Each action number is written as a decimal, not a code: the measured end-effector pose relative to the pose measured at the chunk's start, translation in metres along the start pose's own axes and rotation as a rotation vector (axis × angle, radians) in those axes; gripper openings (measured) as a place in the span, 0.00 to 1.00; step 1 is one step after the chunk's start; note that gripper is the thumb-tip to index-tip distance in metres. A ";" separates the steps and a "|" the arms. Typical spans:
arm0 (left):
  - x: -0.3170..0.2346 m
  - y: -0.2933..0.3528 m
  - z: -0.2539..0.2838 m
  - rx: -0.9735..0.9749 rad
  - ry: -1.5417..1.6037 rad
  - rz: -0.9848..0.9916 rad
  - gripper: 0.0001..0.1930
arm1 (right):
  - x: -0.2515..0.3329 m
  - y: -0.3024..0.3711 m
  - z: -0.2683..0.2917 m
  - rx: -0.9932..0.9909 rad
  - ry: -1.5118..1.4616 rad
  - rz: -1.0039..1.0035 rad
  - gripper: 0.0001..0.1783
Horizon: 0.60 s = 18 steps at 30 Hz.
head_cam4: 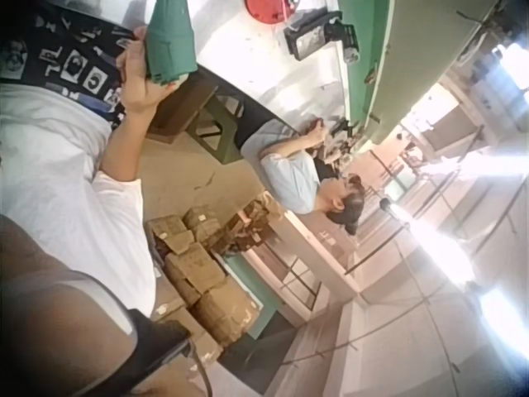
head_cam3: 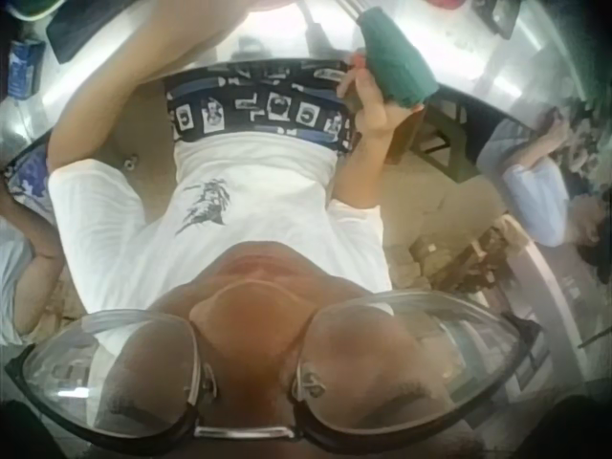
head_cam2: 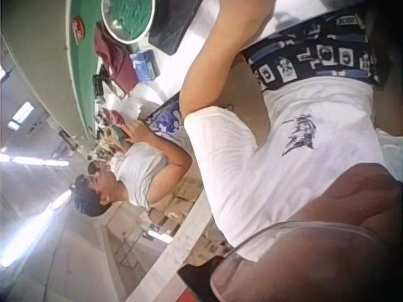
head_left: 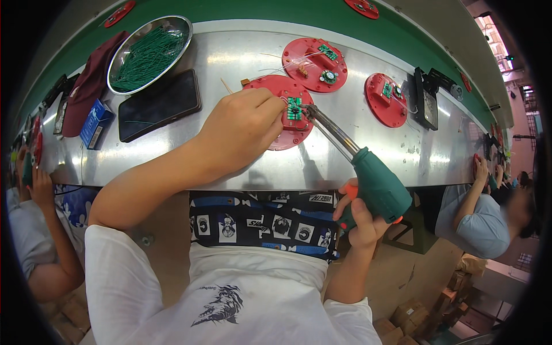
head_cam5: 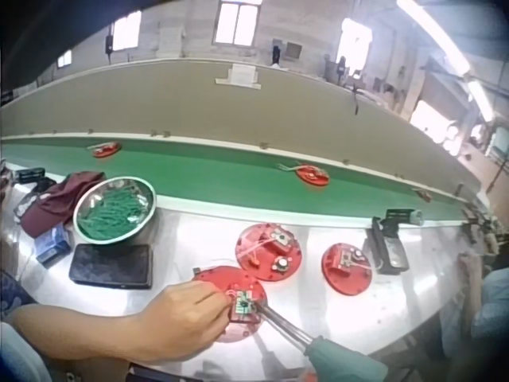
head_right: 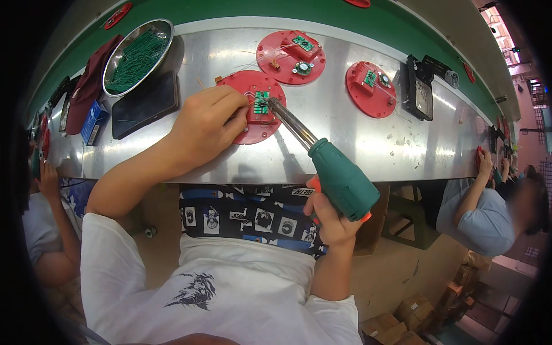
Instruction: Soldering electronic components onto circular circuit boards at an assembly line.
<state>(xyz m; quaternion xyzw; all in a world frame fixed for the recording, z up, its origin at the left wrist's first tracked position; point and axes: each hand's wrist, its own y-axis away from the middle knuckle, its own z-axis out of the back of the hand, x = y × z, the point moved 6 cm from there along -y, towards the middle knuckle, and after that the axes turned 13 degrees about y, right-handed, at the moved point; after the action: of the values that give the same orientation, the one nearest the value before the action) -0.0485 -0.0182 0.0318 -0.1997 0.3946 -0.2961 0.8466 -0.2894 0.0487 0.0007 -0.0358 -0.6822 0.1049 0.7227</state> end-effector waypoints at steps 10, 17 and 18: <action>-0.003 -0.005 -0.005 0.000 0.007 -0.018 0.05 | 0.010 0.001 0.021 -0.095 0.032 0.051 0.24; -0.006 -0.003 0.000 -0.030 0.006 0.053 0.04 | 0.086 0.003 0.118 -0.722 0.544 0.614 0.21; -0.005 -0.003 -0.001 -0.019 0.008 0.073 0.04 | 0.095 0.007 0.123 -0.784 0.552 0.717 0.22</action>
<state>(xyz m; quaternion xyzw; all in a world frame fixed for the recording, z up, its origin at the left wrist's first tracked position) -0.0525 -0.0176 0.0358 -0.1919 0.4079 -0.2622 0.8533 -0.4081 0.0633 0.1003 -0.5536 -0.4024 0.0696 0.7258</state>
